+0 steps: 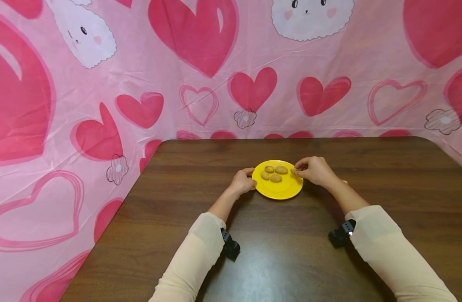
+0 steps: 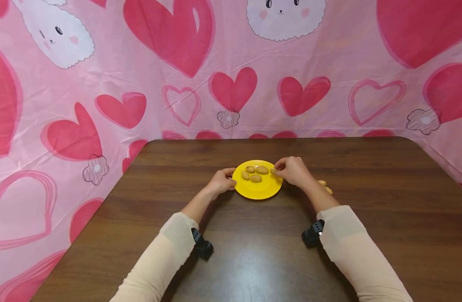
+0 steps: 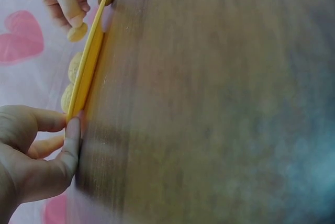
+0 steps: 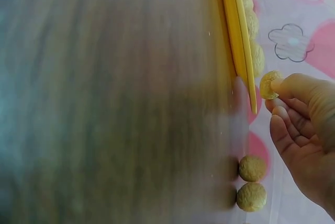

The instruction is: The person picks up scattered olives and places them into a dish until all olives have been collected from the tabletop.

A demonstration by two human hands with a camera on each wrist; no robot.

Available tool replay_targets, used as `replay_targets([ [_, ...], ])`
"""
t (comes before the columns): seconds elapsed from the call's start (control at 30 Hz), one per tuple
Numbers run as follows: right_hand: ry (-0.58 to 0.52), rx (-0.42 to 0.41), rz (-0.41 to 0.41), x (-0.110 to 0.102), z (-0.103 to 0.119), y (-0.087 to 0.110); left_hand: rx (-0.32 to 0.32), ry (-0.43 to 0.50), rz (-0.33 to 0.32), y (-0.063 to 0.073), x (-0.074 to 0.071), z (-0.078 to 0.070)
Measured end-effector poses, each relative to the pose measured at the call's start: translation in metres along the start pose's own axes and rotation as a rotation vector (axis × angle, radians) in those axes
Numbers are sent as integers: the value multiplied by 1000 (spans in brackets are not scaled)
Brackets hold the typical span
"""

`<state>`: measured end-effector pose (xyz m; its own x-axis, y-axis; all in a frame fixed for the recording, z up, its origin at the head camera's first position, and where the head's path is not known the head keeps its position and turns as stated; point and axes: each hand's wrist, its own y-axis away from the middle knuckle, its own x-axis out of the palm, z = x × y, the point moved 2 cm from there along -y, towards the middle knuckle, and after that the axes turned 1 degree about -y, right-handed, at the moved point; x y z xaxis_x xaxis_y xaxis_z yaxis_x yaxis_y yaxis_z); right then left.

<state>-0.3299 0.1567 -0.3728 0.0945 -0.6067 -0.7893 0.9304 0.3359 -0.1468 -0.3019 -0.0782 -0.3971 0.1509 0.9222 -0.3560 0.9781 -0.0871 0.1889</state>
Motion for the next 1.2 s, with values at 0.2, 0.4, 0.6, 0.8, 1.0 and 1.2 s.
replay_targets([
  [0.2,7,11,17,3,3,-1,3,6,4,0,0,0],
  [0.4,12,29,50,6,6,-3,7,8,9,0,0,0],
  [0.6,6,36,77,11,8,-6,6,13,6,0,0,0],
  [0.8,12,35,88,14,10,-7,0,21,3,0,0,0],
  [1.0,3,47,103,15,11,-8,-6,14,1,0,0,-1],
  [1.2,-8,59,114,16,12,-8,-6,14,0,0,0,-1],
])
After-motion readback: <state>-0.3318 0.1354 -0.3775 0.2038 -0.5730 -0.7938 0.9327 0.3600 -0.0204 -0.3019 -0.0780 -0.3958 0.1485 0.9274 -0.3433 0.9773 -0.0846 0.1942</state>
